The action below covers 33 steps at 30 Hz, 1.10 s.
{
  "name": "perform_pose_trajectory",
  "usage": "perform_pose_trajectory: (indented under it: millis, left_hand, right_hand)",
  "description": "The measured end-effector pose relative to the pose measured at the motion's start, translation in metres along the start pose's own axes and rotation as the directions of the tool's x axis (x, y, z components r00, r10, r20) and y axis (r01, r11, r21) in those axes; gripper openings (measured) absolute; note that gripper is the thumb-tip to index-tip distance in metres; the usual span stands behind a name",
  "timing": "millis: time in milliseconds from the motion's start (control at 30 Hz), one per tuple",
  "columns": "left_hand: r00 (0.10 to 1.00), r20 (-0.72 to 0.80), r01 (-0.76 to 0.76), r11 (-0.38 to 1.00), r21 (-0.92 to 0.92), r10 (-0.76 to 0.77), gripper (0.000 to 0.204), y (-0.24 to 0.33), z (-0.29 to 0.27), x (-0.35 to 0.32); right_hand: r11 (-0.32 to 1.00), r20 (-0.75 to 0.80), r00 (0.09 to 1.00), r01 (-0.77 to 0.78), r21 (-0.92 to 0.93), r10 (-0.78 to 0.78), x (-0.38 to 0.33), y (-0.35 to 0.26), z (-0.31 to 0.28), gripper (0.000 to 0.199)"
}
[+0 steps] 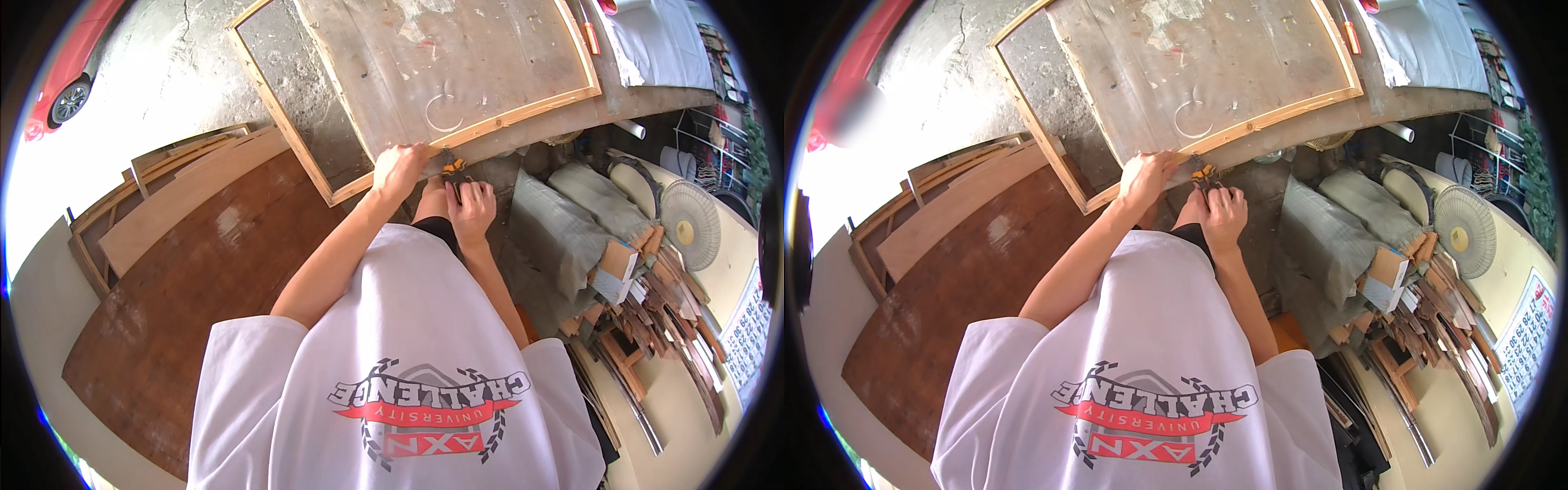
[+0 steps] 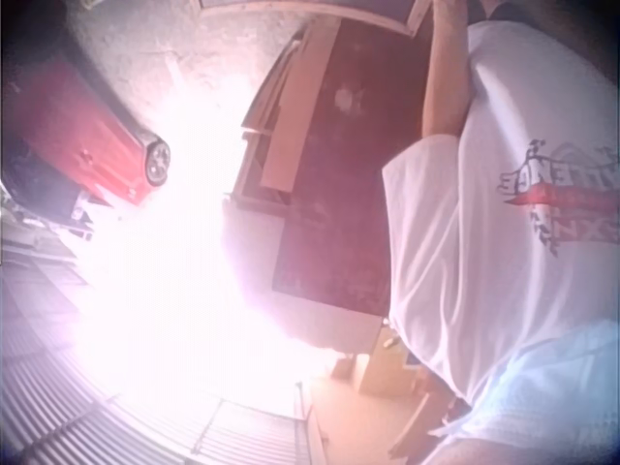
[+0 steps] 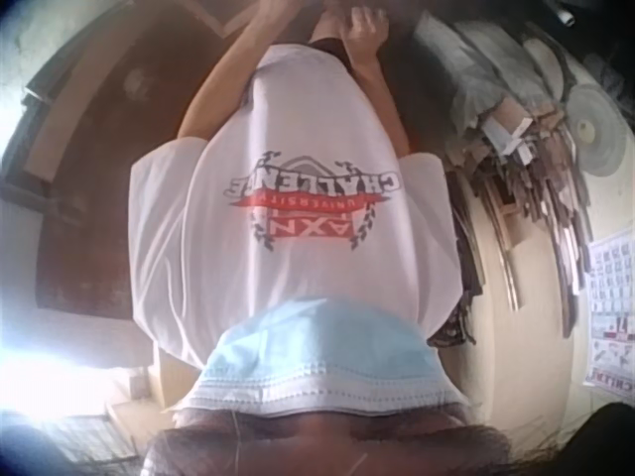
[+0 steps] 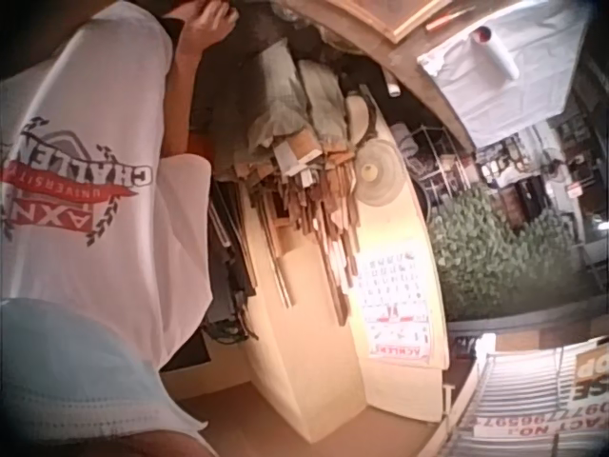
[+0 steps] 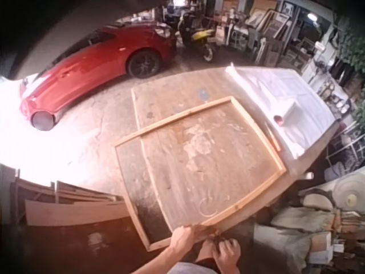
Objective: The person assembles a rectangular wooden frame on a workbench. They use pliers to remove nails, a screwdriver to pry and adjust joints, and a hammer to tap pieces into place. The person handles the frame, tools, and a roll of white material during the process.
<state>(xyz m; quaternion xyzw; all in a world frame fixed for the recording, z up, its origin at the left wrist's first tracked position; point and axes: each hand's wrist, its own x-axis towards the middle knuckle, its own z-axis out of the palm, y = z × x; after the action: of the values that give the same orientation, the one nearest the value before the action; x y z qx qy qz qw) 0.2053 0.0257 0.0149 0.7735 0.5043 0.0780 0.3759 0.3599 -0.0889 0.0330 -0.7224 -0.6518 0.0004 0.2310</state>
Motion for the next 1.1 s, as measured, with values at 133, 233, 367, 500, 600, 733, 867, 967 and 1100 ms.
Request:
perform_pose_trajectory:
  millis: [133, 233, 367, 500, 600, 733, 867, 967, 1100]
  left_hand:
    - [0.997, -0.065, -0.043, 0.997, -0.059, 0.039, 0.019, -0.001, 0.002, -0.001]
    - [0.993, -0.103, -0.073, 0.994, -0.086, 0.064, 0.011, -0.001, 0.003, -0.003]
    - [0.995, -0.101, -0.036, 0.997, -0.074, 0.028, 0.012, 0.003, -0.001, -0.002]
    - [0.992, -0.123, -0.015, 0.99, -0.141, -0.002, 0.031, 0.008, -0.021, -0.004]
    - [0.928, 0.198, 0.372, 0.741, -0.559, -0.316, 0.061, 0.004, -0.047, -0.016]
    - [0.712, 0.665, 0.691, 0.389, -0.609, -0.225, 0.075, 0.002, -0.061, -0.041]
    - [0.828, 0.531, 0.482, 0.715, -0.507, -0.182, 0.056, -0.011, -0.066, -0.051]
    - [0.918, 0.294, 0.374, 0.833, -0.407, -0.268, 0.046, -0.024, -0.072, -0.051]
    - [0.976, -0.033, 0.195, 0.934, -0.298, -0.214, 0.028, -0.028, -0.064, -0.046]
  right_hand:
    - [0.998, 0.086, 0.996, -0.003, -0.059, 0.009, 0.003, 0.002, -0.007, 0.026]
    - [0.998, 0.148, 0.989, -0.021, -0.053, 0.029, 0.006, 0.001, -0.009, 0.025]
    - [0.621, 0.494, 0.756, -0.645, 0.446, 0.43, 0.012, 0.009, -0.007, 0.03]
    - [0.354, 0.511, 0.748, -0.655, 0.667, 0.422, 0.023, 0.011, -0.023, 0.034]
    - [0.784, 0.368, 0.911, -0.363, 0.504, 0.185, 0.032, 0.001, -0.058, 0.029]
    - [0.931, 0.359, 0.888, 0.172, 0.321, -0.288, 0.042, -0.024, -0.089, 0.027]
    - [0.944, 0.445, 0.835, 0.253, 0.21, -0.323, 0.041, -0.035, -0.086, 0.026]
    - [0.986, 0.409, 0.901, 0.099, 0.133, -0.146, 0.031, -0.035, -0.07, 0.023]
    - [0.998, 0.315, 0.949, -0.017, 0.065, -0.004, 0.017, -0.037, -0.043, 0.027]
